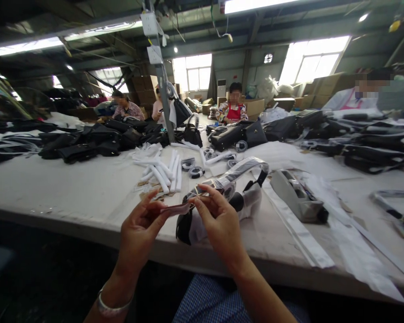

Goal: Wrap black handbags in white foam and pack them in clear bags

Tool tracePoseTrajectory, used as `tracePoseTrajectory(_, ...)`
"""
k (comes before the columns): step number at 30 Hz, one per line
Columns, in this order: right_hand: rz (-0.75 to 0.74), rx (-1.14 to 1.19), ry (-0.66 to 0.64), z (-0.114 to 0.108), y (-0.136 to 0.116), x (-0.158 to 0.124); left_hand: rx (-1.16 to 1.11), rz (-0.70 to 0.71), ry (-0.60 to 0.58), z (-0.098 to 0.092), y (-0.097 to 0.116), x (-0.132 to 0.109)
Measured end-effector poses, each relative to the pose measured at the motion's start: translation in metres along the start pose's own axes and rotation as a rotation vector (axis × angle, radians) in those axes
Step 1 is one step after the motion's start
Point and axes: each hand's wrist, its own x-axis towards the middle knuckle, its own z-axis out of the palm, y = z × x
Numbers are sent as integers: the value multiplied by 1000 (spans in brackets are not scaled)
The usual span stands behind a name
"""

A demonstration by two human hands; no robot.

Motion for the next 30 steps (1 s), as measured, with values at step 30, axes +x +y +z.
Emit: tracePoseTrajectory(30, 140, -114, -84, -57, 42, -1, 545, 45, -135, 30, -77, -30)
